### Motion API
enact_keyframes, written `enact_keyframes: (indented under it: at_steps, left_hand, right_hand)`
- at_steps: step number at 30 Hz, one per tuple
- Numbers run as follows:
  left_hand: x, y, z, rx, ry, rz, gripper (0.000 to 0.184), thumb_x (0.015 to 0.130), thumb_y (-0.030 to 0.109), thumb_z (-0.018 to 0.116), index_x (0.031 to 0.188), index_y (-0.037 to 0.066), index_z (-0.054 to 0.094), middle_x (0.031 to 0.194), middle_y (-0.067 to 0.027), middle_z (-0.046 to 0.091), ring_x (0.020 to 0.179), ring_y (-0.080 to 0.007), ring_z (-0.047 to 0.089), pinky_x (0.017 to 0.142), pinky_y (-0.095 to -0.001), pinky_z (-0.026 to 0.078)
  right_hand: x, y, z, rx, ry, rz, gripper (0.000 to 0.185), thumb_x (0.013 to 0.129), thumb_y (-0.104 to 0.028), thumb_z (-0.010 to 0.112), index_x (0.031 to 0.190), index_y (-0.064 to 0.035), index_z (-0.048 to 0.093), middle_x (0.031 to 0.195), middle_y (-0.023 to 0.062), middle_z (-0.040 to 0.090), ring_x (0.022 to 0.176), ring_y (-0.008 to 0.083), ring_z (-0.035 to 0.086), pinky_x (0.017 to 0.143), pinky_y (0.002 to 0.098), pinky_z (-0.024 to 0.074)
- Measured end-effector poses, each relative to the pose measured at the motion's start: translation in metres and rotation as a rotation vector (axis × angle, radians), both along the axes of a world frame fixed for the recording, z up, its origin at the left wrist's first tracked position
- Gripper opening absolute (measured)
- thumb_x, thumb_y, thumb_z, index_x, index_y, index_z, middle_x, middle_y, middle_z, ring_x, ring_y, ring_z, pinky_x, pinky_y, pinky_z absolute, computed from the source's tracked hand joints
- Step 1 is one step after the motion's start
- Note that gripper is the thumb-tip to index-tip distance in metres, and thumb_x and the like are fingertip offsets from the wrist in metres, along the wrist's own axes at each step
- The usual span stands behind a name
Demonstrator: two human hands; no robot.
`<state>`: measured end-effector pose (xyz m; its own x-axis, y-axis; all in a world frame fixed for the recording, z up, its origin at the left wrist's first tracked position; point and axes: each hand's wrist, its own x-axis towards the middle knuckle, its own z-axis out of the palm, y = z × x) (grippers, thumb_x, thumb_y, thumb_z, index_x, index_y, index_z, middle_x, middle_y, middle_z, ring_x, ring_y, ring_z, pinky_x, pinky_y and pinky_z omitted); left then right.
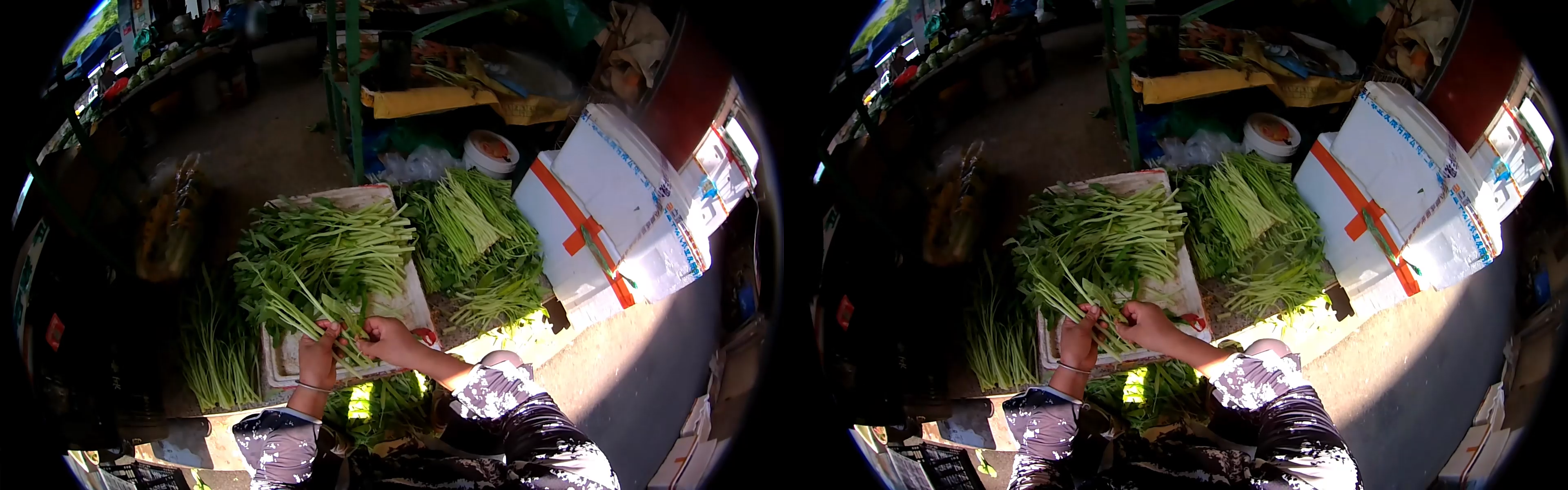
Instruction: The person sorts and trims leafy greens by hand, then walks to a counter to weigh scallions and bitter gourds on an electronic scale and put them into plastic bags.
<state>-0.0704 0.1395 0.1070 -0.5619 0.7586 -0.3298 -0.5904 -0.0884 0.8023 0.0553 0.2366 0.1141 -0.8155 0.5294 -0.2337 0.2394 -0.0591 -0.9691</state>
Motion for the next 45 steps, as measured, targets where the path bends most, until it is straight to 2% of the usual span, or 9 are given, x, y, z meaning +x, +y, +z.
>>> enact_keyframes:
  at_steps: [18,22,24,25,26,28,29,31,45]
  left_hand:
    - [-0.037,-0.01,0.006,0.042,0.03,0.169,0.01,0.084,0.017,0.056,0.083,0.01,0.049,0.081,-0.0041,0.058,0.059,-0.0096,0.05,0.049,-0.0229,0.038]
    - [-0.051,-0.014,0.016,0.128,0.013,0.224,0.01,0.085,0.018,0.054,0.086,0.011,0.048,0.082,-0.0034,0.056,0.061,-0.0095,0.051,0.047,-0.022,0.039]
    - [-0.052,-0.013,0.018,0.117,0.016,0.211,0.01,0.086,0.018,0.054,0.085,0.01,0.048,0.082,-0.0036,0.056,0.061,-0.0095,0.051,0.046,-0.022,0.039]
    - [-0.051,-0.014,0.018,0.104,0.018,0.197,0.01,0.086,0.018,0.054,0.085,0.01,0.048,0.082,-0.0039,0.057,0.061,-0.0095,0.051,0.045,-0.0219,0.039]
    - [-0.051,-0.015,0.015,0.103,0.015,0.199,0.01,0.086,0.018,0.054,0.085,0.01,0.048,0.082,-0.0039,0.057,0.061,-0.0095,0.051,0.045,-0.0219,0.039]
    - [-0.05,-0.013,0.01,0.037,-0.014,0.153,0.01,0.086,0.018,0.053,0.084,0.01,0.048,0.082,-0.0044,0.057,0.061,-0.0095,0.052,0.046,-0.0222,0.039]
    - [-0.047,-0.012,0.01,0.04,-0.03,0.132,0.01,0.085,0.018,0.055,0.083,0.01,0.049,0.083,-0.0047,0.058,0.061,-0.0099,0.052,0.045,-0.0227,0.039]
    - [-0.04,-0.008,0.01,0.03,-0.019,0.114,0.011,0.085,0.018,0.056,0.083,0.01,0.049,0.082,-0.0047,0.058,0.06,-0.01,0.052,0.045,-0.0229,0.039]
    - [-0.019,0.001,-0.001,-0.042,-0.013,0.034,0.01,0.083,0.012,0.057,0.081,0.01,0.048,0.075,-0.0035,0.057,0.056,-0.0105,0.054,0.042,-0.0221,0.037]
  right_hand:
    - [0.014,-0.014,-0.012,0.393,-0.201,0.271,0.022,0.067,-0.015,0.064,0.079,-0.0001,0.053,0.068,0.0126,0.056,0.061,0.0212,0.055,0.057,0.0334,0.0429]
    - [0.022,-0.024,-0.017,0.472,-0.35,0.638,0.032,0.068,-0.021,0.064,0.093,-0.0025,0.055,0.072,0.0126,0.059,0.065,0.0242,0.057,0.059,0.0352,0.0437]
    - [0.025,-0.022,0.005,0.242,-0.728,0.909,0.045,0.069,-0.025,0.065,0.107,-0.0051,0.053,0.077,0.0138,0.06,0.069,0.0277,0.057,0.063,0.0361,0.0447]
    - [0.034,-0.013,-0.043,0.701,-0.434,0.885,0.05,0.073,-0.029,0.062,0.116,-0.0058,0.048,0.084,0.0125,0.061,0.073,0.0259,0.058,0.065,0.0338,0.0457]
    - [0.031,-0.008,-0.038,0.7,-0.436,0.888,0.05,0.073,-0.029,0.062,0.116,-0.0058,0.048,0.084,0.0125,0.061,0.073,0.0259,0.058,0.065,0.0338,0.0457]
    - [0.022,0.007,-0.013,0.574,-0.453,0.376,0.048,0.082,-0.034,0.055,0.118,-0.0041,0.047,0.091,0.0102,0.06,0.078,0.0198,0.059,0.068,0.0304,0.0461]
    - [0.02,0.008,-0.009,0.575,-0.454,0.373,0.048,0.082,-0.034,0.055,0.118,-0.0041,0.047,0.091,0.0102,0.06,0.078,0.0198,0.059,0.068,0.0304,0.0461]
    - [0.015,0.008,-0.005,0.133,-0.113,0.101,0.047,0.087,-0.038,0.048,0.119,-0.0049,0.046,0.083,0.0074,0.06,0.071,0.0144,0.06,0.061,0.0247,0.0462]
    - [0.011,-0.005,-0.011,0.265,-0.048,0.151,0.029,0.082,-0.028,0.058,0.099,-0.0051,0.061,0.068,0.0067,0.061,0.058,0.0112,0.055,0.054,0.0266,0.0428]
